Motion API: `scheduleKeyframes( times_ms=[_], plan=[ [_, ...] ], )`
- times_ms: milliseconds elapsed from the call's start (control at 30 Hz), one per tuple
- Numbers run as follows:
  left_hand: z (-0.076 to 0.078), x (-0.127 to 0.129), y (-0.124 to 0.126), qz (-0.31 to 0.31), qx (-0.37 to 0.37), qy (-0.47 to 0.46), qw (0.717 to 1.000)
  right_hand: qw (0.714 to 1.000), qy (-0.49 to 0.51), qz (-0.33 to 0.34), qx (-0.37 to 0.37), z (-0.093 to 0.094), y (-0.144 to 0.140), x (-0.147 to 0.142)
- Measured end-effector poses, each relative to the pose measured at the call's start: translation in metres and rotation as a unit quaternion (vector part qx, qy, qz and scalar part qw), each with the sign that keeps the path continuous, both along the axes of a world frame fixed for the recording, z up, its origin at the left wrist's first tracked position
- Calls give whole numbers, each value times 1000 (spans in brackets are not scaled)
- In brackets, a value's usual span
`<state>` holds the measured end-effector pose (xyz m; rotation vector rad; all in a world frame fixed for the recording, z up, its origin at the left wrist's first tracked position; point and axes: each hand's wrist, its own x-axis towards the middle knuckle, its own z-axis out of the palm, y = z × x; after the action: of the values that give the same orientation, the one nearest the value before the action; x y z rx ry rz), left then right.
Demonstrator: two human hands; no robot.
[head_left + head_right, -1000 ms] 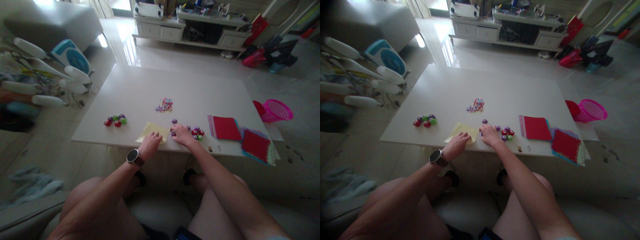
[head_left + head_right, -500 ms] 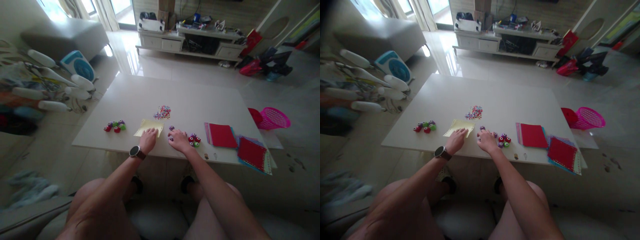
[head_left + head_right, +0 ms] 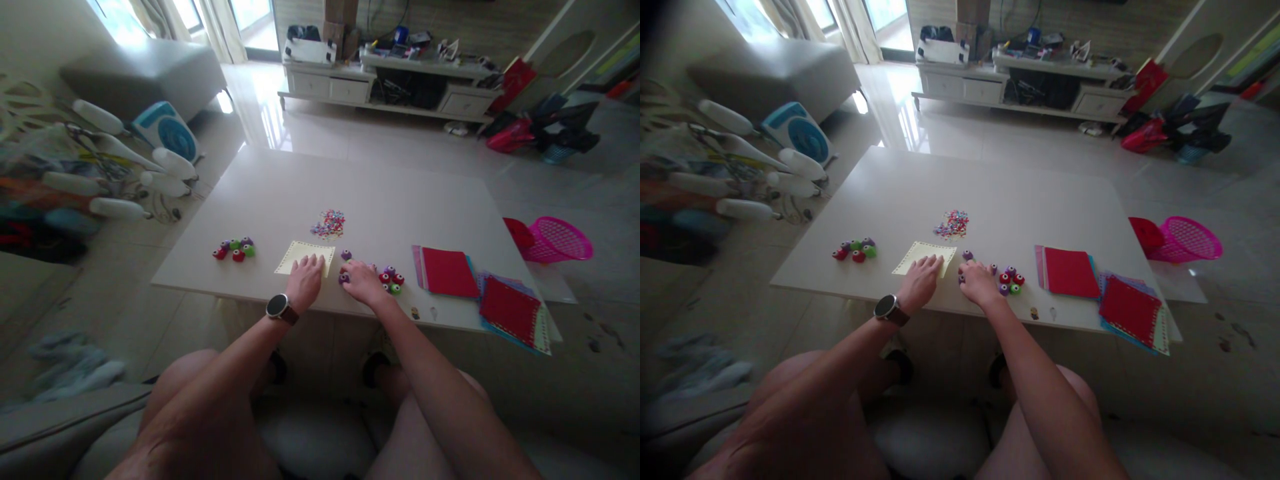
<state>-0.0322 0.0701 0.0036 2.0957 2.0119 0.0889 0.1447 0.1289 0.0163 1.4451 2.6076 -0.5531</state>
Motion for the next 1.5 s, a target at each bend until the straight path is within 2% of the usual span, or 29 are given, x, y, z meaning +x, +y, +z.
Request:
scheduleKeyframes(
  times_ms=[233,467,633,767,933,1033,1100,1233,1300,1400,1500],
  plan=[
    [-11,-4,-25,-37,-53,5,998,999,-20,15,-25,0,0,-10],
    [0,-14,-27,-38,-54,-45,997,999,-41,11,-25,-9,7,-14],
    [5,-31,-15,-24,-63,-135,989,998,65,2,-7,-12,11,-14],
    [10,-34,-12,-10,-85,-239,967,985,167,16,35,-13,6,-16],
    [12,-28,-15,8,-141,-215,966,977,196,21,85,-14,-1,-17],
    [6,-28,-15,34,-113,-232,965,975,201,20,92,-17,-2,-16],
    [1,-27,-12,50,-71,-295,952,973,211,22,86,-19,-3,-17],
    [-5,-24,-3,77,-57,-473,876,963,257,53,69,-21,-7,-20],
    [-6,-24,0,92,-50,-508,855,953,293,58,57,-21,-9,-23],
    [-4,-30,4,107,-45,-498,859,937,344,45,40,-21,-12,-28],
    [1,-49,8,119,-42,-444,887,927,368,54,50,-20,-15,-31]
  ],
)
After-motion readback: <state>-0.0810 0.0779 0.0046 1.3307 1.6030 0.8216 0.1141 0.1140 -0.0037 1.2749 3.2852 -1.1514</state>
